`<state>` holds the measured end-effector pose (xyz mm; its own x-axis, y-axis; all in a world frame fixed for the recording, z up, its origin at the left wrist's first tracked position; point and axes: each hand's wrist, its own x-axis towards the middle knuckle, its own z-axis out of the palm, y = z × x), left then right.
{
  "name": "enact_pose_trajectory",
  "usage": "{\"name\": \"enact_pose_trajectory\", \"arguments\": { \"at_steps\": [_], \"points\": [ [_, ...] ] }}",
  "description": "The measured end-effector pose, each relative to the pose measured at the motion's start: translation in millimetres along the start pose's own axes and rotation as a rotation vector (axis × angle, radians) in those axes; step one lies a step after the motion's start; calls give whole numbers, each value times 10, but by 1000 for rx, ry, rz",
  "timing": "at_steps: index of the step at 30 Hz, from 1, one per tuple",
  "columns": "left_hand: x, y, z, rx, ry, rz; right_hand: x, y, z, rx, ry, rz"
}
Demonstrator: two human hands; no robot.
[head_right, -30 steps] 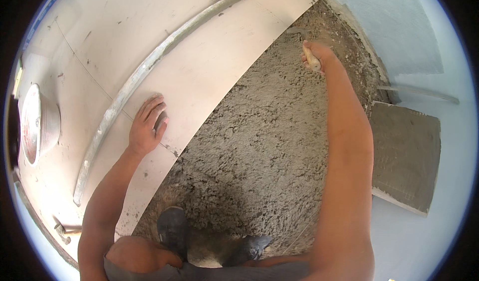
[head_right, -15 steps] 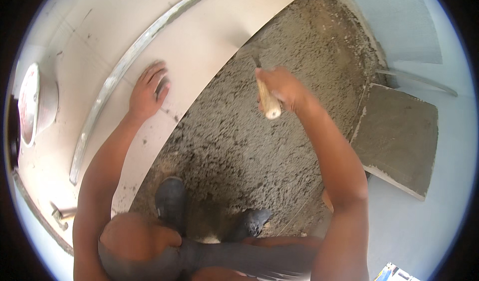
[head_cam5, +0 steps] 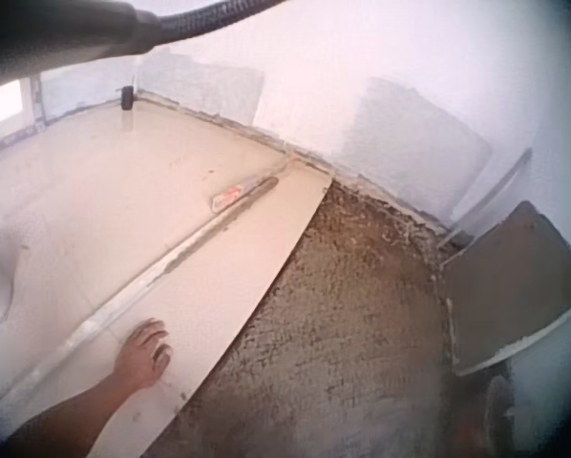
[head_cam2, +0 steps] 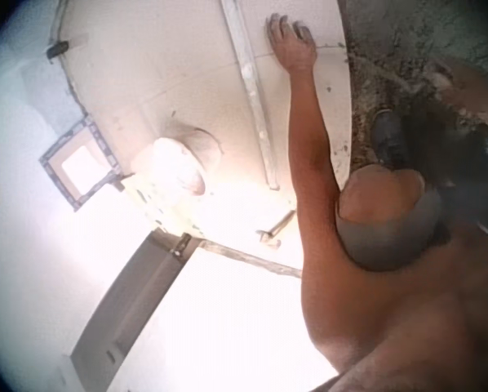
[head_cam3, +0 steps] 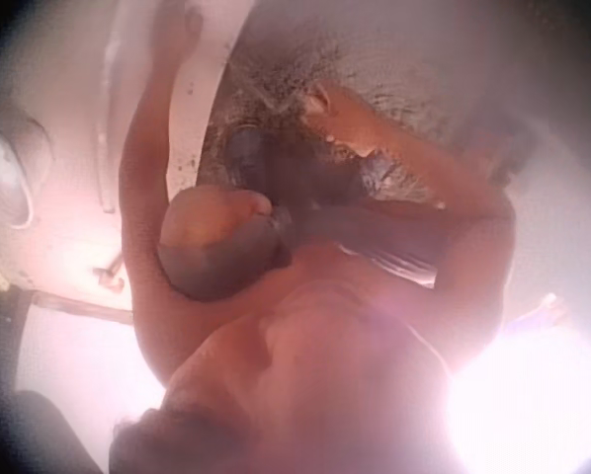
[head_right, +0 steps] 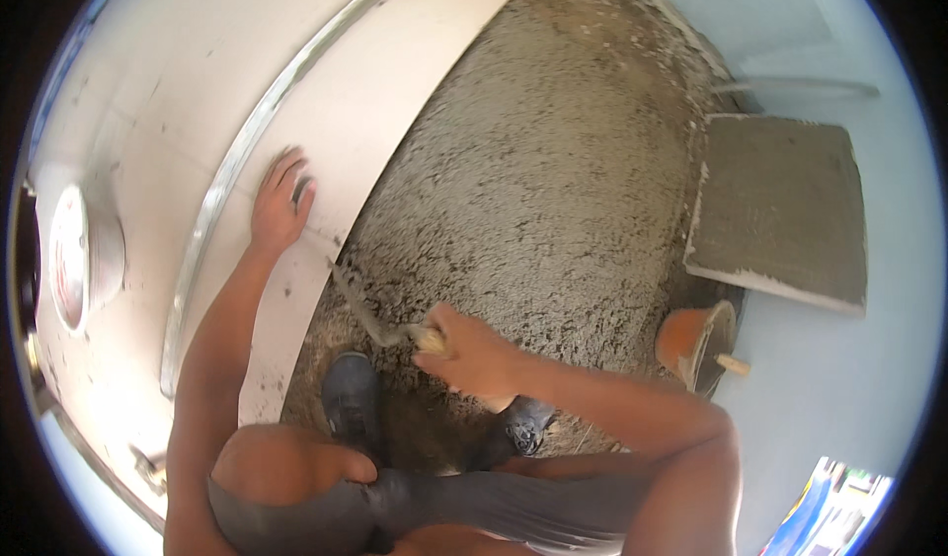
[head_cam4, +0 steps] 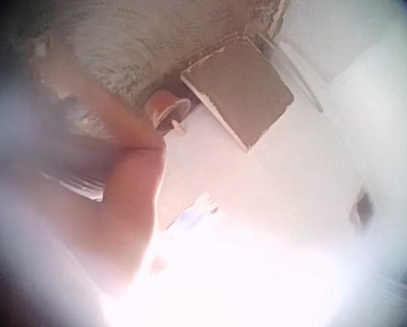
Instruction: The person spreads cement on the floor using a trowel, places a large ceramic tile, and taps it into place with a rubber mallet. They adjust the tile alignment and continue preparing the surface for additional tiles.
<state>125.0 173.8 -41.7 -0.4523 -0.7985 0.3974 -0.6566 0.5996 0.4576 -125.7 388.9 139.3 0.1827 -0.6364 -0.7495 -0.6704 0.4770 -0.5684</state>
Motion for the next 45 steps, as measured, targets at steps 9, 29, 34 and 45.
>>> {"name": "enact_pose_trajectory", "arguments": {
  "at_steps": [9,29,34,45],
  "points": [
    [86,120,2,-11,-34,67,-546,1026,-145,-475,306,-84],
    [-234,311,-136,180,-222,-54,-2050,2373,-152,-380,437,140],
    [-411,325,-323,284,-398,-72,-2184,2459,66,-263,346,146],
    [29,554,-669,583,-1039,-65,-1482,2086,427,-238,52,140]
  ]
}}
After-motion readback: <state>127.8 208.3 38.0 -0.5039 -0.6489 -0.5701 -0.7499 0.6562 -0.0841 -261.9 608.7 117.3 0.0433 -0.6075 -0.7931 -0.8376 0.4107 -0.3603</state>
